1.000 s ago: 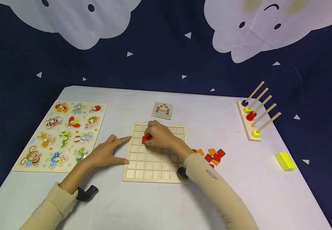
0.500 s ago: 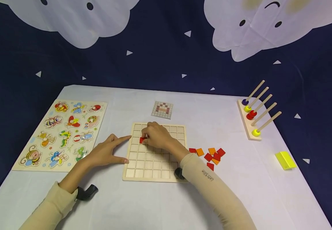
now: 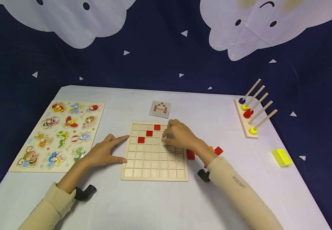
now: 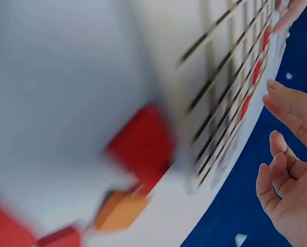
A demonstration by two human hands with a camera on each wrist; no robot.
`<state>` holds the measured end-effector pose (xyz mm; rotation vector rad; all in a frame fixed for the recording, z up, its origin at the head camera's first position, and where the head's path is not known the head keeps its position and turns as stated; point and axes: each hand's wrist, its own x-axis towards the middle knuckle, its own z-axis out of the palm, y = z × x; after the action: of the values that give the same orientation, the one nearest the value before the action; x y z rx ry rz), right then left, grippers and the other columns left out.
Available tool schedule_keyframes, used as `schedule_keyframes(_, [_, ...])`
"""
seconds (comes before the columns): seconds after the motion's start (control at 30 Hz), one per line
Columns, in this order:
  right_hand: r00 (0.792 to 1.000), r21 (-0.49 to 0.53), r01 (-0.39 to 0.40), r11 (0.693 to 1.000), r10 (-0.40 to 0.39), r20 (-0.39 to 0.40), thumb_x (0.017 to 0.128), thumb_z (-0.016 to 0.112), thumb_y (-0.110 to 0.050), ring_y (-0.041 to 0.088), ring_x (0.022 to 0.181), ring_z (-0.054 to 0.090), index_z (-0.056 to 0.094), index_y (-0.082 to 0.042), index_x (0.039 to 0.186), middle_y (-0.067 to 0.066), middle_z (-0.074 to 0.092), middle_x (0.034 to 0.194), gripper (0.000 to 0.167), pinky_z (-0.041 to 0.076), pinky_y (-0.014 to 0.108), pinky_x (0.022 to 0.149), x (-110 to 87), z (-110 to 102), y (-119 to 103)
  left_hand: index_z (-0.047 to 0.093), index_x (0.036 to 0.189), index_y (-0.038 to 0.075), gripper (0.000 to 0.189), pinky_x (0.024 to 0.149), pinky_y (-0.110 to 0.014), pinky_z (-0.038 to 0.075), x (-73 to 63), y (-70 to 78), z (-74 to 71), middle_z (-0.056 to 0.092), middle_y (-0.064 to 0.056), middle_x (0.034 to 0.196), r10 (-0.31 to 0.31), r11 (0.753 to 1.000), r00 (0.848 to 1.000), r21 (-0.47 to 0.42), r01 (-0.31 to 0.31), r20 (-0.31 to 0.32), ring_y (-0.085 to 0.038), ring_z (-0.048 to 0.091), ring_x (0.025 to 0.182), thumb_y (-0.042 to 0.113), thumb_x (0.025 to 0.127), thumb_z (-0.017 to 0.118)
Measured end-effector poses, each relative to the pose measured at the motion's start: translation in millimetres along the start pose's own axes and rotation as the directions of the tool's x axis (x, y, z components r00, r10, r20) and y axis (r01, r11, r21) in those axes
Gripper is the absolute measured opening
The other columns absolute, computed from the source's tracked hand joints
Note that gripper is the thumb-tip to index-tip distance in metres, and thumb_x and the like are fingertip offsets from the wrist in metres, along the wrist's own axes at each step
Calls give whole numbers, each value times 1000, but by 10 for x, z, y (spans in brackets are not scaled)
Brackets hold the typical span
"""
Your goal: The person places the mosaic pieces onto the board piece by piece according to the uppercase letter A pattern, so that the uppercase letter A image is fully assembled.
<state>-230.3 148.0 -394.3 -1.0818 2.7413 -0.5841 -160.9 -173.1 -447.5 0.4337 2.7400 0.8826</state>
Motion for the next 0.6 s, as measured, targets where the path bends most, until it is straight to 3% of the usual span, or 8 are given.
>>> schedule_keyframes(0.33, [995, -36, -96, 995, 95, -45, 77, 86, -19, 16, 95, 46, 79, -11, 95, 2, 56, 95, 21, 44, 38, 81, -661, -71, 291, 42, 152, 24, 95, 60, -30, 36, 2, -4, -2, 45, -8, 102, -4, 1000, 1000, 7, 4, 9, -18, 44, 68, 53, 72, 84])
schedule_keyframes(0.6, [995, -139, -56, 989, 45, -85, 72, 90, -19, 14, 90, 44, 78, -12, 92, -2, 52, 91, 24, 42, 31, 73, -962, 26, 378, 42, 152, 24, 95, 60, -31, 36, 0, 8, -5, 44, -8, 101, -8, 1000, 1000, 7, 8, 10, -19, 45, 68, 53, 72, 84])
